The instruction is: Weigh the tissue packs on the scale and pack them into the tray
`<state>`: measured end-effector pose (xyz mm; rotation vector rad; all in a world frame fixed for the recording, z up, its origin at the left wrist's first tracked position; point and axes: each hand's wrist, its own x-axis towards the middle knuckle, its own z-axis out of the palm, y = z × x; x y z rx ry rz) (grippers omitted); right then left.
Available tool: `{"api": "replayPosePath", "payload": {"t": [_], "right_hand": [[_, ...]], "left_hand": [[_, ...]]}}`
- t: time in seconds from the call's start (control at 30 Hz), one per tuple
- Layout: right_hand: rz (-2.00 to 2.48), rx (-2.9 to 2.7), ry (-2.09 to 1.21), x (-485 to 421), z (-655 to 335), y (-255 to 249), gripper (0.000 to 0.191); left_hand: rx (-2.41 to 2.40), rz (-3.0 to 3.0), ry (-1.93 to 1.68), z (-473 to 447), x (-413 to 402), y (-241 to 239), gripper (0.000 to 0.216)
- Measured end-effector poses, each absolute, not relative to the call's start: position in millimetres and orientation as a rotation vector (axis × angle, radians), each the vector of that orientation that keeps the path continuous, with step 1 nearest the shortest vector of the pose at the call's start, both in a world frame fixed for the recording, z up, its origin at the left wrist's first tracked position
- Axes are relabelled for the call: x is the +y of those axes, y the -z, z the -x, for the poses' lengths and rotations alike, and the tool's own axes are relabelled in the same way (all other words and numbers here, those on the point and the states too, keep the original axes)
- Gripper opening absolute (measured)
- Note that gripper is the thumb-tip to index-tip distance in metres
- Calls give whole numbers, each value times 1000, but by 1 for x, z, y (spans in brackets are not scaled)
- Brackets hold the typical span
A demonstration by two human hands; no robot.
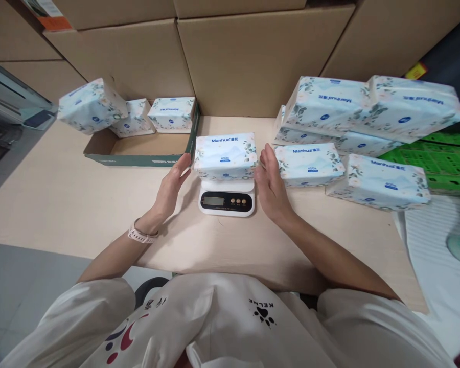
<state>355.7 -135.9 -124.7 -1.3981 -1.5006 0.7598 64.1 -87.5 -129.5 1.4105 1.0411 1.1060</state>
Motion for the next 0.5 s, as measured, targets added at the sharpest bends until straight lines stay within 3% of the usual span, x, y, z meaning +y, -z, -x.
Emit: {"api": "replayPosePath", "payload": {"t": [0.27,0.5], "right_hand": [[1428,-1516,-728,-128,-349,131,79],[1429,-1527,-558,-143,-344,98,80]], "left_hand": [[1023,-1423,-1039,-76,-77,125,77],[817,-1686,-1063,-114,-84,74,70]]}}
